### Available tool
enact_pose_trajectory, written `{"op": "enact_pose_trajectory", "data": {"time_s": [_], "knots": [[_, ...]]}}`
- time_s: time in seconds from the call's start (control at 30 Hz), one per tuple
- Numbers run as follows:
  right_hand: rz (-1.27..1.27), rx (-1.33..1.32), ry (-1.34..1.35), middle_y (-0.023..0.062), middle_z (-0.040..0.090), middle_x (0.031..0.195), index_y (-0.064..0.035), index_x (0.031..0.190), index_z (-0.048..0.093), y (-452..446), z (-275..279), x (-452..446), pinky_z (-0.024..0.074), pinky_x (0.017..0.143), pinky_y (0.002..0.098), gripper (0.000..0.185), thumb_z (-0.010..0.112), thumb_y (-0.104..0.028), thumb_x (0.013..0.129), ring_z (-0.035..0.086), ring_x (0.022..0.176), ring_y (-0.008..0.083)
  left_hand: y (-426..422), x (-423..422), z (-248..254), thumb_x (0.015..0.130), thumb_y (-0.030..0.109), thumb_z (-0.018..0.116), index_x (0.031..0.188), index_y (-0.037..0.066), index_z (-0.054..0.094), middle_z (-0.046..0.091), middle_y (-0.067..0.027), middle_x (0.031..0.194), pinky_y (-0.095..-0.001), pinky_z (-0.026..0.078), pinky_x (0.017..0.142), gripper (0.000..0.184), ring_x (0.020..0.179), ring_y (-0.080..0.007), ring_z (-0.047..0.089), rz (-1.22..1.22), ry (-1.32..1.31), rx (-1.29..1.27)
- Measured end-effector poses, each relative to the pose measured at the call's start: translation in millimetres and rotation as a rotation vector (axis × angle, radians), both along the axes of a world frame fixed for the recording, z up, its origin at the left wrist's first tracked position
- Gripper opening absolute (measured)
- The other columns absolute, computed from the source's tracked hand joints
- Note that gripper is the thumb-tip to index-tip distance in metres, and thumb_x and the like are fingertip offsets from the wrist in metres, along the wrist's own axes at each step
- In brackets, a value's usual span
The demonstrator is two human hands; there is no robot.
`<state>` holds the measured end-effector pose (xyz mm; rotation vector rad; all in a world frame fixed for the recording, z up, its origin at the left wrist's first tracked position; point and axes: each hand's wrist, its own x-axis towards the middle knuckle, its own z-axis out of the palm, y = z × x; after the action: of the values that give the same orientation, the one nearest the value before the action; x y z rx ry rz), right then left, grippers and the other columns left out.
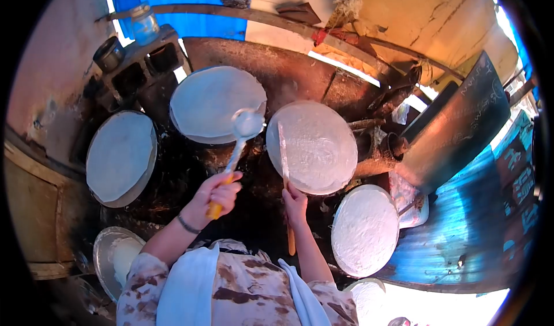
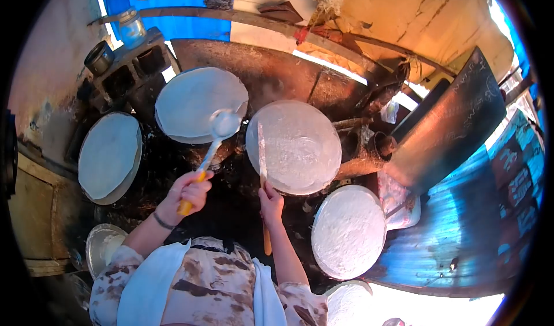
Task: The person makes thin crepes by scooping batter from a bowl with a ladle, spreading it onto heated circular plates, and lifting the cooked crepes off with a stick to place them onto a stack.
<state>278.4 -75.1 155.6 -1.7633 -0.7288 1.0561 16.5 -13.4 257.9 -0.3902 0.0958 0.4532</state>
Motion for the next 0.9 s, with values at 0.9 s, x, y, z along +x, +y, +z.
{"op": "enact_pose_trajectory", "data": {"time_s": [0.9], "knots": [[-0.024,-0.058,-1.198,0.0137,0.056,0.067,-0.0185,0.114,0.060,-37,-10,-33,0.0475,0.054,0.0430,0.035,0.062,-0.018,0.079,0.060,0.063,0.0319,-65,-121,-28,0.092,0.004,0.042,0.110,0.008,0.047,0.034,0.0018,0.061,-0.0144,0.032,0.038,0.019,0.043,-0.0011,0.032,0.025,0.202,0.087]]}}
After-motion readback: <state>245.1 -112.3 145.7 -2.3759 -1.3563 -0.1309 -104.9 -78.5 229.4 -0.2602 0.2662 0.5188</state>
